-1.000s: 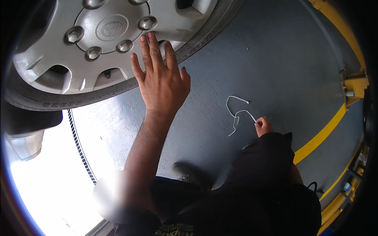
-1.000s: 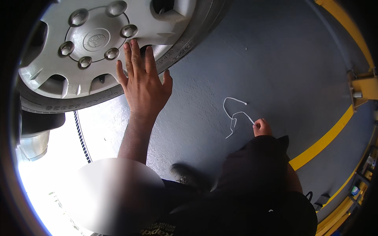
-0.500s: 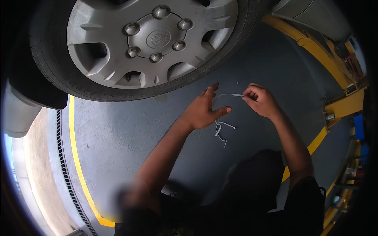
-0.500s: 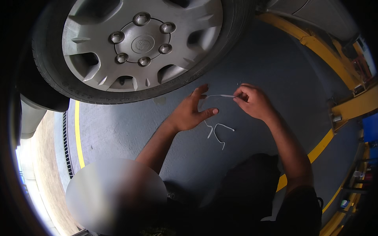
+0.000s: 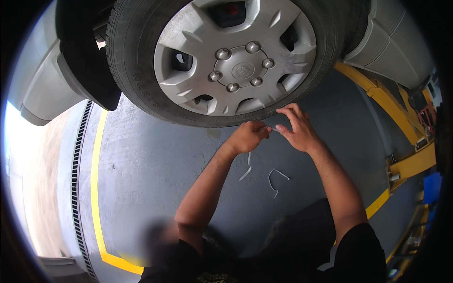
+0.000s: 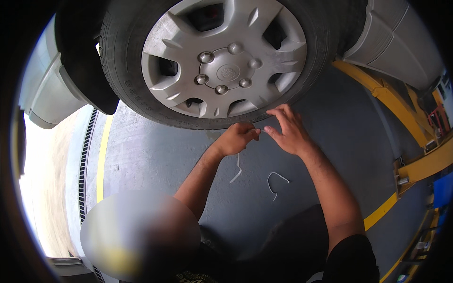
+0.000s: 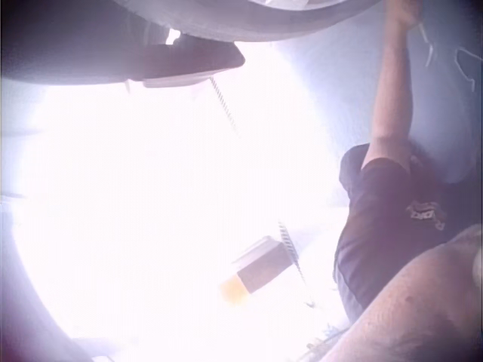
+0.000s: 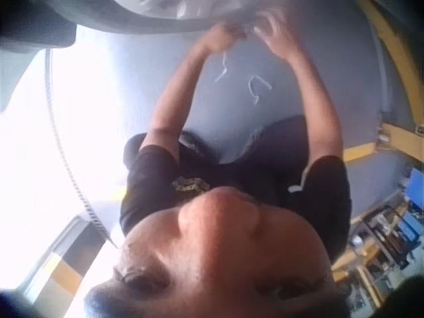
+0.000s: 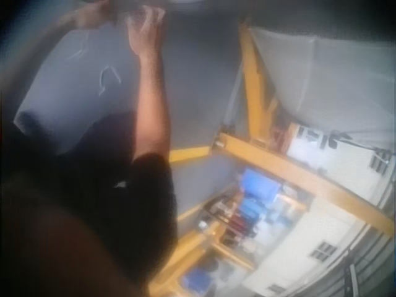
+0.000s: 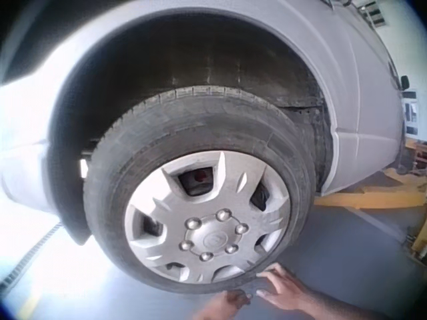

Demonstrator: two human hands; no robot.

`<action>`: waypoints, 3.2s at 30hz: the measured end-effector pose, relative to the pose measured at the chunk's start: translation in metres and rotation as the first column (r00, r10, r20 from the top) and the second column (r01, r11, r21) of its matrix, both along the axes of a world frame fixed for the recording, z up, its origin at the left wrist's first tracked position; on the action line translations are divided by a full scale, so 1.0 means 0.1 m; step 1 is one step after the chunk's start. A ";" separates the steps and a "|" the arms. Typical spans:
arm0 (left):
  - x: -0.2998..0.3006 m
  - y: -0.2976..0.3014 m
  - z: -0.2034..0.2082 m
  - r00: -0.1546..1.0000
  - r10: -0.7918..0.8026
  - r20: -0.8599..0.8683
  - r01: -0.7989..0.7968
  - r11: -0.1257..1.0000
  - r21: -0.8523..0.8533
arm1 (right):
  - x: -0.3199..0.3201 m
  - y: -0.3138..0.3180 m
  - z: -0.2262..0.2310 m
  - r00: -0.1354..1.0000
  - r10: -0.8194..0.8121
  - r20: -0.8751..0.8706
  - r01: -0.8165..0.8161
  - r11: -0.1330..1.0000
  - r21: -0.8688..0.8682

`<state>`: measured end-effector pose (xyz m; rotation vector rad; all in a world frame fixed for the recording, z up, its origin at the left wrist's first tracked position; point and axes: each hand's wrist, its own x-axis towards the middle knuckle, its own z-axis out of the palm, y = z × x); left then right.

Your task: The person secures a wheel cover to a car tire using white zip ties. They thread the ties through the wheel cover openings and tighten them by hand, repeating the process for multiple covers on different wheels.

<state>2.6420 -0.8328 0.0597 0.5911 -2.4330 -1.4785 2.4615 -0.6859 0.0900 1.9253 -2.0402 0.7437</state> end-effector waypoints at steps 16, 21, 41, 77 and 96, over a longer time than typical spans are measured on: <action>0.52 -0.48 0.53 0.997 0.048 0.059 -0.033 0.975 -0.222 | -0.28 -0.06 -0.20 0.890 -0.144 0.433 0.062 0.978 0.199; 0.50 -0.44 0.45 0.992 0.060 0.113 -0.018 0.942 -0.336 | -0.18 -0.03 -0.23 0.923 -0.220 0.317 0.063 0.897 0.437; 0.29 -0.31 0.02 0.929 -0.067 0.365 0.128 0.981 -0.145 | 0.01 -0.16 -0.42 0.747 -0.215 0.630 -0.360 0.666 0.654; 0.12 -0.15 -0.30 0.981 -0.081 0.174 0.119 0.969 -0.217 | 0.15 -0.22 -0.27 0.861 -0.091 0.500 -0.294 0.713 0.637; 0.29 -0.36 -0.01 0.994 -0.052 0.094 0.072 0.971 -0.228 | 0.10 -0.26 -0.36 0.819 -0.062 0.571 -0.328 0.765 0.554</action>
